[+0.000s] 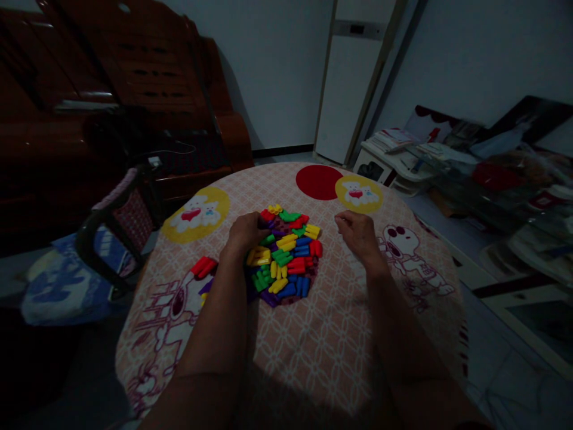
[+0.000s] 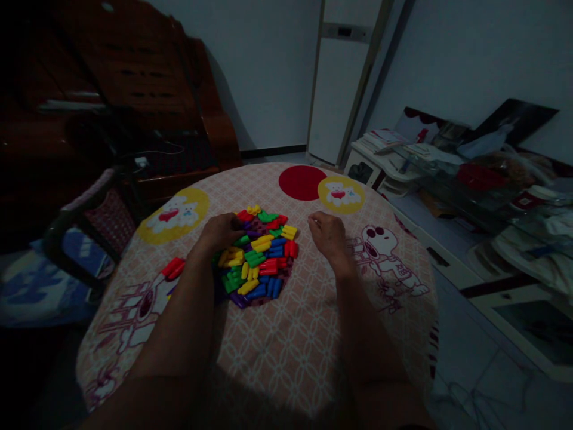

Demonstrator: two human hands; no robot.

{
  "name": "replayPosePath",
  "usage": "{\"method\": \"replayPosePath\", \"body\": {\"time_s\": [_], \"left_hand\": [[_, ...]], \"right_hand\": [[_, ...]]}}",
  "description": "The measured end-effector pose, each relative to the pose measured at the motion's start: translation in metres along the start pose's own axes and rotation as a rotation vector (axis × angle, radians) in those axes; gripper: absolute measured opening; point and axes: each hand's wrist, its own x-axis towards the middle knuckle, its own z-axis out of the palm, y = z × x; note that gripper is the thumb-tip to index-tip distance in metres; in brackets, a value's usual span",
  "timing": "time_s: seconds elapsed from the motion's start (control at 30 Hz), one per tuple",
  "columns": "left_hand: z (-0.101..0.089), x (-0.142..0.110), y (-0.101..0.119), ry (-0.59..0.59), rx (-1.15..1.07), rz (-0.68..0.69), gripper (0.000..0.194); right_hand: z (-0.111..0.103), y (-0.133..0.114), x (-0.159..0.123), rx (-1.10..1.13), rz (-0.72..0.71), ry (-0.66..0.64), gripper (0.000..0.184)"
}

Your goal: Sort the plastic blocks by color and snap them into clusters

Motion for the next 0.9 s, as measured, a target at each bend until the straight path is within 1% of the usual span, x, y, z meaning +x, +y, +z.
{"method": "replayPosePath", "body": {"time_s": [0.07, 0.1, 0.17, 0.2, 0.23, 0.3, 0.37, 0.43, 0.57, 0.67, 0.77, 0.83, 0.9], "left_hand": [[-0.007, -0.003, 0.006, 0.065, -0.063, 0.008, 0.030], [-0.011, -0.005, 0.011, 0.102, -0.107, 0.033, 0.030], [-0.019, -0.010, 0.023, 0.156, -0.201, 0.128, 0.030], [-0.022, -0.013, 0.030, 0.160, -0.248, 0.189, 0.031], [-0.023, -0.016, 0.038, 0.143, -0.289, 0.254, 0.032], [-0.023, -0.023, 0.053, 0.070, -0.347, 0.374, 0.028], [-0.020, -0.027, 0.066, 0.009, -0.361, 0.457, 0.023], [-0.015, -0.030, 0.076, -0.006, -0.332, 0.499, 0.019], [-0.008, -0.034, 0.086, 0.038, -0.245, 0.510, 0.018], [-0.003, -0.036, 0.092, 0.072, -0.232, 0.499, 0.020], [0.000, -0.036, 0.094, 0.070, -0.287, 0.534, 0.021], [0.002, -0.035, 0.091, 0.082, -0.317, 0.552, 0.023], [0.002, -0.032, 0.087, 0.104, -0.314, 0.533, 0.024]], "right_hand": [[0.009, -0.008, -0.002, 0.084, 0.021, -0.044, 0.023], [0.013, -0.012, -0.003, 0.130, 0.038, -0.071, 0.023], [0.022, -0.019, -0.006, 0.232, 0.074, -0.120, 0.023], [0.026, -0.023, -0.007, 0.288, 0.094, -0.137, 0.024], [0.029, -0.026, -0.008, 0.347, 0.115, -0.148, 0.026], [0.034, -0.031, -0.009, 0.465, 0.161, -0.162, 0.031], [0.035, -0.032, -0.009, 0.560, 0.204, -0.175, 0.035], [0.034, -0.032, -0.008, 0.614, 0.234, -0.182, 0.034], [0.030, -0.032, -0.006, 0.667, 0.280, -0.189, 0.027], [0.028, -0.033, -0.004, 0.675, 0.316, -0.166, 0.025], [0.019, -0.024, -0.001, 0.605, 0.324, -0.108, 0.021], [0.007, -0.010, 0.002, 0.506, 0.318, -0.014, 0.021], [-0.010, 0.008, 0.005, 0.344, 0.292, 0.126, 0.023]]}}
